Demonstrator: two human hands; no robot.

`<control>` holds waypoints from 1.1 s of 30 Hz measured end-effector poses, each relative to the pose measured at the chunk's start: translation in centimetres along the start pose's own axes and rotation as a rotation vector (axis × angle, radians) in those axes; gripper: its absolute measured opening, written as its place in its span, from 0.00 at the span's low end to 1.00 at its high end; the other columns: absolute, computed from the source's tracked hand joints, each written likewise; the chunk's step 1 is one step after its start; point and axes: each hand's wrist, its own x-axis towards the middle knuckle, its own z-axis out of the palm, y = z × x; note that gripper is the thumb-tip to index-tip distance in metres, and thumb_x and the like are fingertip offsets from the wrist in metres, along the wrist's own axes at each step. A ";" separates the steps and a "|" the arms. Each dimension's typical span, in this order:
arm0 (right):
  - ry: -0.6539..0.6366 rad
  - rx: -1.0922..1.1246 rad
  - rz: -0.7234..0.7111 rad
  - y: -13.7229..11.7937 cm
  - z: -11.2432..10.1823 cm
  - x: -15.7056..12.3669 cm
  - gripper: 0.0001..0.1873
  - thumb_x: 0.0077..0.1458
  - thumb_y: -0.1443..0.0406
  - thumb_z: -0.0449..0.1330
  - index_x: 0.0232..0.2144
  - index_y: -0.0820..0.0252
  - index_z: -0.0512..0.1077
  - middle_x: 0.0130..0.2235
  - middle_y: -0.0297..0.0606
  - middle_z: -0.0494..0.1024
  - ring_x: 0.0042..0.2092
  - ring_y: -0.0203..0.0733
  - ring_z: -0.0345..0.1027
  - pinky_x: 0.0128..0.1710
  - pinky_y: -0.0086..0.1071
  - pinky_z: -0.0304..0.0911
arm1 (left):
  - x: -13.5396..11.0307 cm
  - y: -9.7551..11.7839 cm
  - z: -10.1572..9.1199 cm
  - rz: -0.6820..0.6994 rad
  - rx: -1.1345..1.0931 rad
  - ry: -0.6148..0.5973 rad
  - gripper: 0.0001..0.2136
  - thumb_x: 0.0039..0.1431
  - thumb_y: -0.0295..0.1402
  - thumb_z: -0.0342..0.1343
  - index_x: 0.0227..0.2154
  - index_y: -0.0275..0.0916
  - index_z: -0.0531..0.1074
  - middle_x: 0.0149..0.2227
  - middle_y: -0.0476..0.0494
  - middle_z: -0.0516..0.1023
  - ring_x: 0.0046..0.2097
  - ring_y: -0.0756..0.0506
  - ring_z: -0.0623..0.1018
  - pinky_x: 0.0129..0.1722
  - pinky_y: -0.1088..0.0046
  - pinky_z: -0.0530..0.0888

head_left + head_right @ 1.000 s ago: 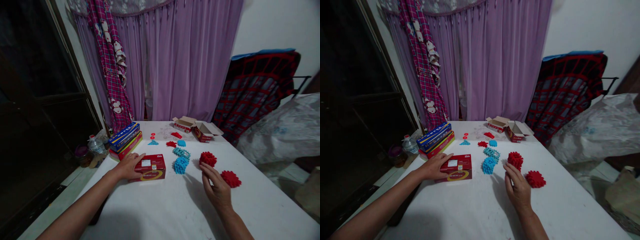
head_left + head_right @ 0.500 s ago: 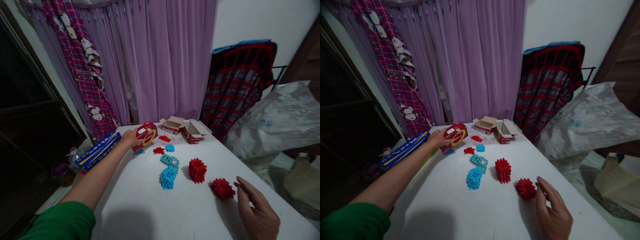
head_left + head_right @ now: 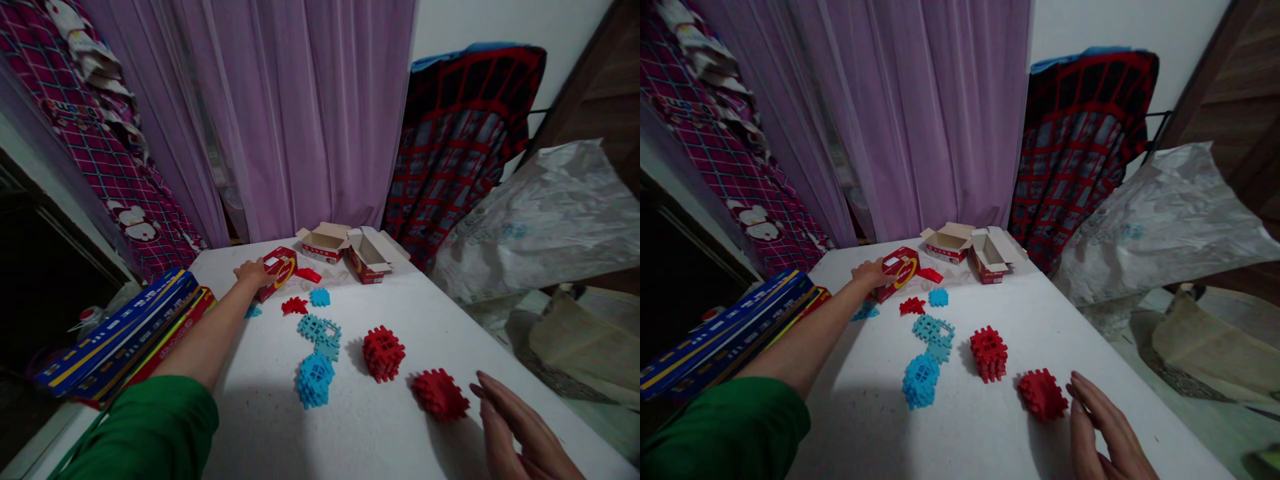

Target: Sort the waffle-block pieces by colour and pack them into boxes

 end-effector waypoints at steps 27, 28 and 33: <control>-0.258 -0.268 -0.087 3.6 5.9 13.1 0.20 0.51 0.55 0.53 0.36 0.56 0.80 0.36 0.39 0.83 0.28 0.43 0.73 0.31 0.36 0.68 | -13.0 -3.3 13.5 0.103 -1.309 0.376 0.20 0.48 0.48 0.55 0.39 0.42 0.76 0.40 0.41 0.80 0.40 0.41 0.79 0.39 0.66 0.77; -0.301 -0.324 -0.128 2.8 7.0 14.0 0.19 0.52 0.57 0.52 0.37 0.56 0.80 0.36 0.39 0.82 0.30 0.43 0.74 0.32 0.36 0.67 | -12.8 -3.3 13.6 0.085 -1.331 0.363 0.21 0.46 0.48 0.56 0.39 0.42 0.76 0.40 0.41 0.80 0.39 0.41 0.79 0.38 0.66 0.77; -0.529 -0.550 -0.294 -2.1 13.3 18.1 0.20 0.59 0.60 0.49 0.45 0.56 0.78 0.45 0.43 0.80 0.42 0.46 0.74 0.38 0.35 0.66 | -12.5 -3.5 14.3 0.044 -1.377 0.328 0.23 0.43 0.50 0.59 0.40 0.41 0.77 0.39 0.40 0.81 0.39 0.41 0.79 0.40 0.65 0.76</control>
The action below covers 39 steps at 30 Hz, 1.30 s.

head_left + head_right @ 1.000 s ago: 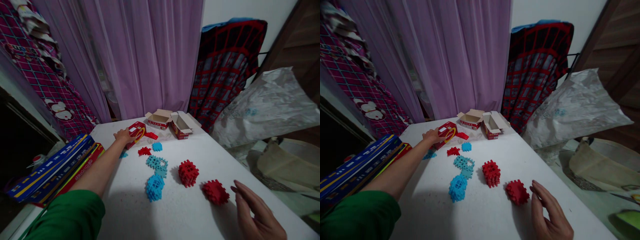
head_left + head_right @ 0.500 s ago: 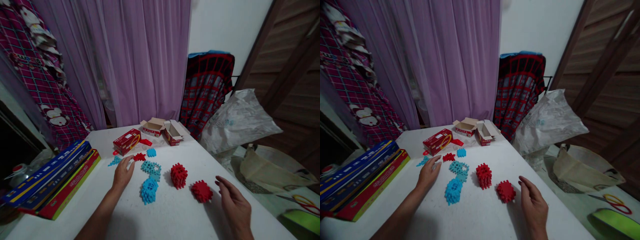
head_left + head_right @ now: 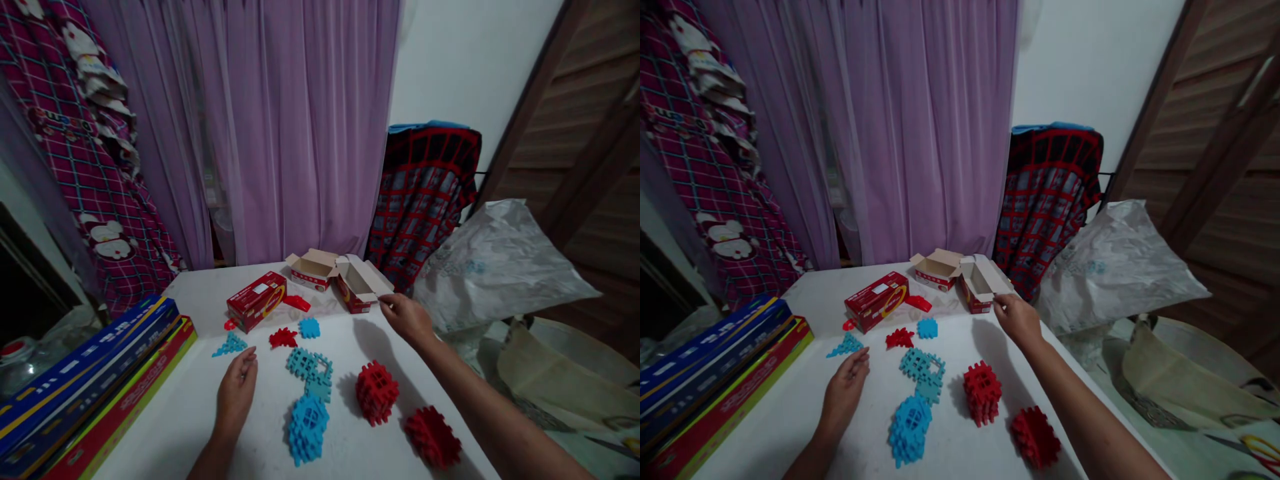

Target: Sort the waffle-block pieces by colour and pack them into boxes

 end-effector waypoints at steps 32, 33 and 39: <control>-0.058 0.001 -0.465 -3.8 -9.1 -2.8 0.12 0.57 0.66 0.54 0.37 0.57 0.77 0.41 0.40 0.77 0.37 0.38 0.72 0.37 0.28 0.64 | -2.1 2.9 -3.4 -0.210 -0.300 0.048 0.28 0.41 0.51 0.60 0.42 0.37 0.75 0.41 0.38 0.79 0.40 0.41 0.79 0.33 0.69 0.74; -0.056 0.056 -0.532 -4.8 -9.5 -3.6 0.11 0.56 0.66 0.54 0.36 0.57 0.77 0.41 0.40 0.77 0.37 0.38 0.72 0.38 0.28 0.65 | -2.8 3.2 -4.6 -0.211 -0.317 0.084 0.28 0.42 0.52 0.60 0.42 0.37 0.75 0.42 0.38 0.79 0.42 0.41 0.79 0.35 0.69 0.74; -0.151 0.266 -0.903 -12.8 -7.6 -7.7 0.10 0.48 0.74 0.57 0.33 0.59 0.74 0.40 0.40 0.76 0.39 0.38 0.71 0.40 0.29 0.66 | -6.7 5.0 -13.3 -0.127 -0.372 0.285 0.29 0.51 0.57 0.54 0.49 0.42 0.71 0.56 0.39 0.72 0.55 0.39 0.73 0.47 0.64 0.73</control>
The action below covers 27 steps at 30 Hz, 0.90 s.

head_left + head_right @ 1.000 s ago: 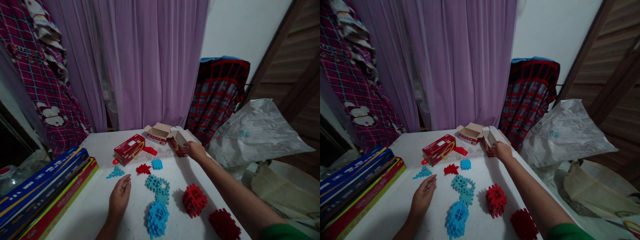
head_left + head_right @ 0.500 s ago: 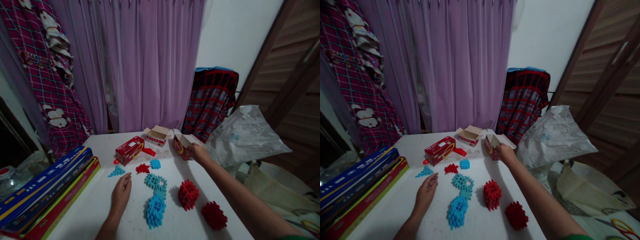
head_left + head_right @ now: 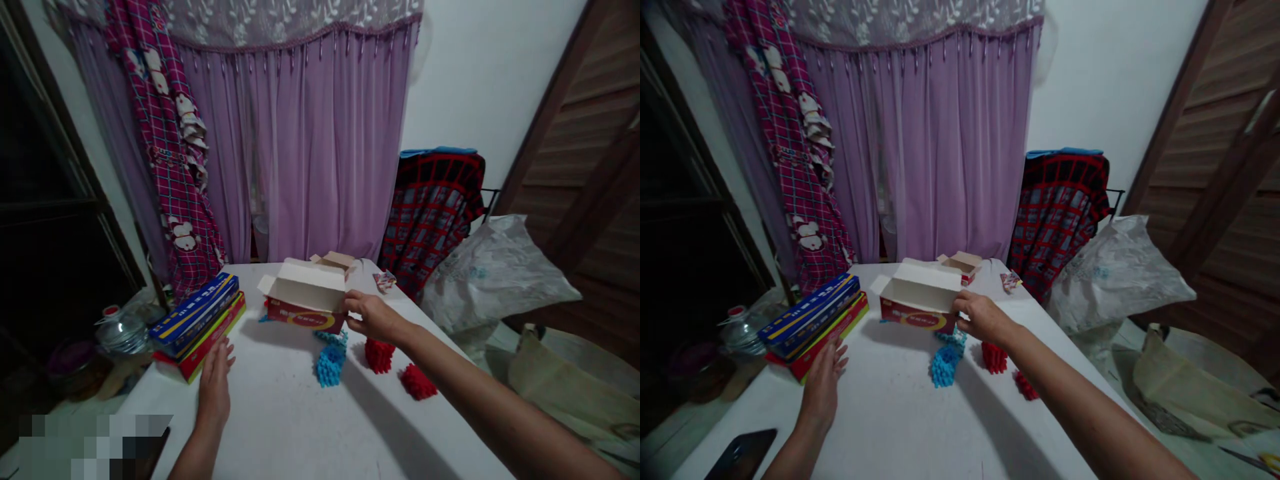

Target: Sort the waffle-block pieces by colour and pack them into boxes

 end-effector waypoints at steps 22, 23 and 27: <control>0.081 -0.015 0.007 -8.5 10.7 0.6 0.18 0.56 0.72 0.52 0.46 0.60 0.75 0.52 0.48 0.76 0.50 0.47 0.72 0.49 0.39 0.69 | -9.3 0.3 -5.2 -0.310 -0.009 -0.126 0.33 0.39 0.61 0.61 0.40 0.37 0.71 0.45 0.35 0.78 0.46 0.39 0.79 0.46 0.63 0.74; 0.174 0.033 -0.004 -8.9 11.2 -0.7 0.17 0.57 0.71 0.51 0.44 0.60 0.75 0.49 0.47 0.78 0.48 0.46 0.74 0.47 0.38 0.70 | -10.5 0.4 -5.1 -0.346 0.034 -0.212 0.31 0.41 0.60 0.60 0.39 0.37 0.72 0.45 0.35 0.78 0.45 0.40 0.79 0.43 0.65 0.74; 0.406 0.203 0.042 -11.0 13.4 -6.3 0.13 0.59 0.70 0.51 0.40 0.56 0.75 0.38 0.39 0.81 0.39 0.40 0.77 0.38 0.31 0.73 | -13.6 2.9 -5.6 -0.429 0.310 -0.722 0.20 0.52 0.50 0.57 0.35 0.36 0.74 0.38 0.39 0.79 0.36 0.44 0.78 0.28 0.73 0.72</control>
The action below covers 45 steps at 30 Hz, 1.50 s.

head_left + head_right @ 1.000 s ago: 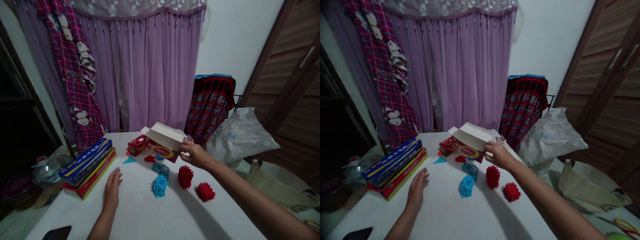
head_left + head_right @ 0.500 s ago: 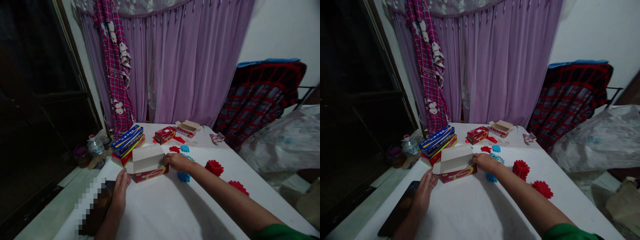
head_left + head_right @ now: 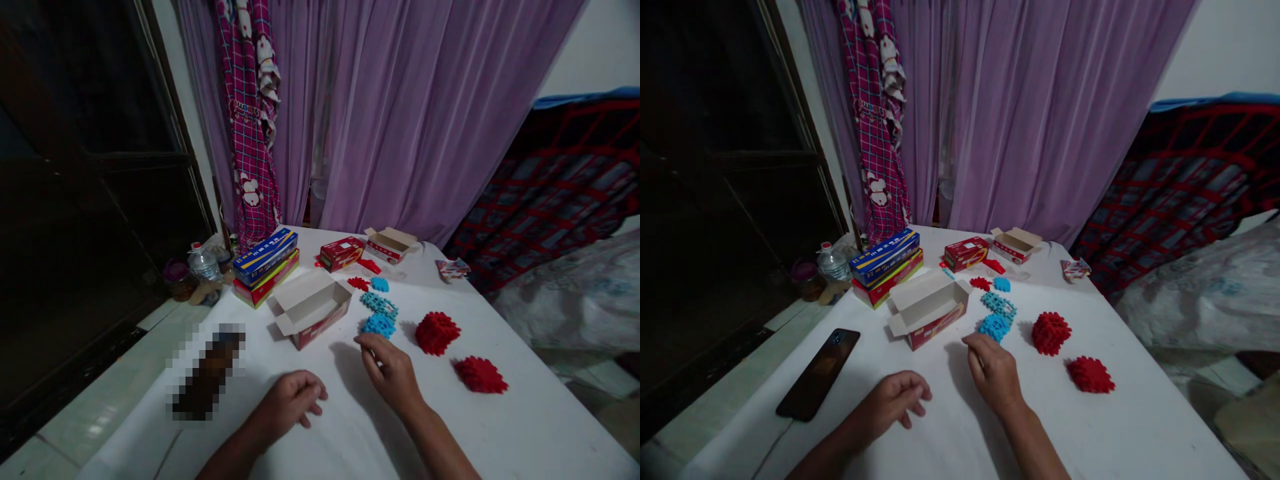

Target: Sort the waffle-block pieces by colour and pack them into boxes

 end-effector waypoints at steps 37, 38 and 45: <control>0.535 -0.285 0.905 10.4 -10.9 -12.4 0.30 0.45 0.48 0.61 0.48 0.57 0.70 0.50 0.46 0.74 0.48 0.52 0.69 0.43 0.44 0.66 | 8.1 0.0 2.2 1.357 0.948 0.452 0.06 0.64 0.28 0.53 0.38 0.44 0.74 0.31 0.51 0.80 0.38 0.47 0.77 0.61 0.55 0.54; 0.509 -0.278 0.909 10.9 -10.8 -12.4 0.33 0.44 0.48 0.62 0.50 0.56 0.68 0.51 0.47 0.72 0.50 0.53 0.67 0.46 0.46 0.65 | 8.0 0.0 2.3 1.354 0.935 0.454 0.07 0.64 0.28 0.52 0.38 0.45 0.74 0.31 0.52 0.80 0.37 0.47 0.77 0.61 0.55 0.54; 0.506 -0.188 0.939 12.3 -9.6 -13.2 0.41 0.44 0.47 0.64 0.56 0.59 0.63 0.55 0.51 0.69 0.52 0.55 0.66 0.52 0.54 0.61 | 6.3 1.3 1.2 1.271 1.075 0.439 0.08 0.63 0.32 0.52 0.41 0.46 0.74 0.35 0.48 0.81 0.40 0.44 0.77 0.61 0.53 0.52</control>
